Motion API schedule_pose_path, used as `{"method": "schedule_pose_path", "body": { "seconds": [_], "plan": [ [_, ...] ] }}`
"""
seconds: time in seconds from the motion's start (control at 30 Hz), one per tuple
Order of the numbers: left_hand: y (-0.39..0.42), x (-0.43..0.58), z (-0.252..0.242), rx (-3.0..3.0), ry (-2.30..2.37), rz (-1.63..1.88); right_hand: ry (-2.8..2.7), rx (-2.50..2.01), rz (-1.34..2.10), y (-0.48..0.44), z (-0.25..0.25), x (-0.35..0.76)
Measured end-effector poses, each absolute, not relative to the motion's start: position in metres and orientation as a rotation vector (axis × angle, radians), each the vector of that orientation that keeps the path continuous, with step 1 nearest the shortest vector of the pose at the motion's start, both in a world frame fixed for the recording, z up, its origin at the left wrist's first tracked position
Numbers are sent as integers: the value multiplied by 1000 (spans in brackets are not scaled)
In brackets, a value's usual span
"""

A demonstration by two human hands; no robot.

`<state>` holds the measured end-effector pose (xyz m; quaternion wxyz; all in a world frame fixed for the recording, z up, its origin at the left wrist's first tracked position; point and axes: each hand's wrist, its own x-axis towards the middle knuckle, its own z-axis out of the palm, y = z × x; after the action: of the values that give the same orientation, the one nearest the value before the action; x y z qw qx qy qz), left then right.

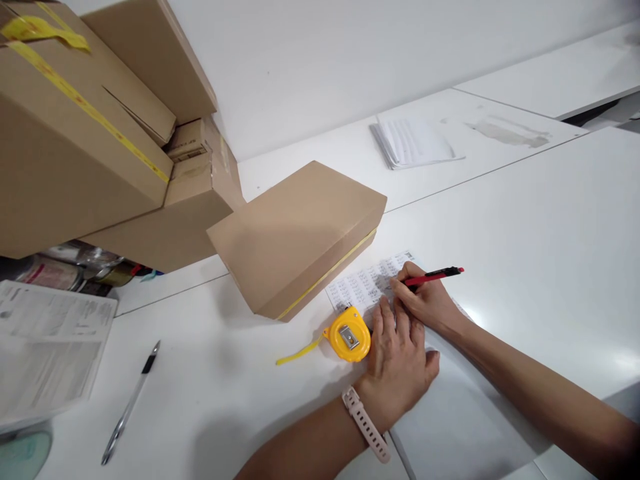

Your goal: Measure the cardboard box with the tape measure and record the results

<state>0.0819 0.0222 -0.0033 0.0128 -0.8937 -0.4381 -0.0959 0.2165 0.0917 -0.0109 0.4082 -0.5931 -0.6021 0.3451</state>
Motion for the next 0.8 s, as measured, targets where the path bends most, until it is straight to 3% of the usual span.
{"method": "schedule_pose_path", "body": {
  "seconds": [0.3,0.47,0.8],
  "plan": [
    [22,82,-3,-2803,-1354,-281,-1476,-1513,870,92,-15,217],
    [21,81,-11,-2791,-1351,-343,-1407,-1615,541,98,-9,248],
    [16,78,-3,-2689,-1171,-639,-2021,-1943,-16,113,-20,292]
  ]
}}
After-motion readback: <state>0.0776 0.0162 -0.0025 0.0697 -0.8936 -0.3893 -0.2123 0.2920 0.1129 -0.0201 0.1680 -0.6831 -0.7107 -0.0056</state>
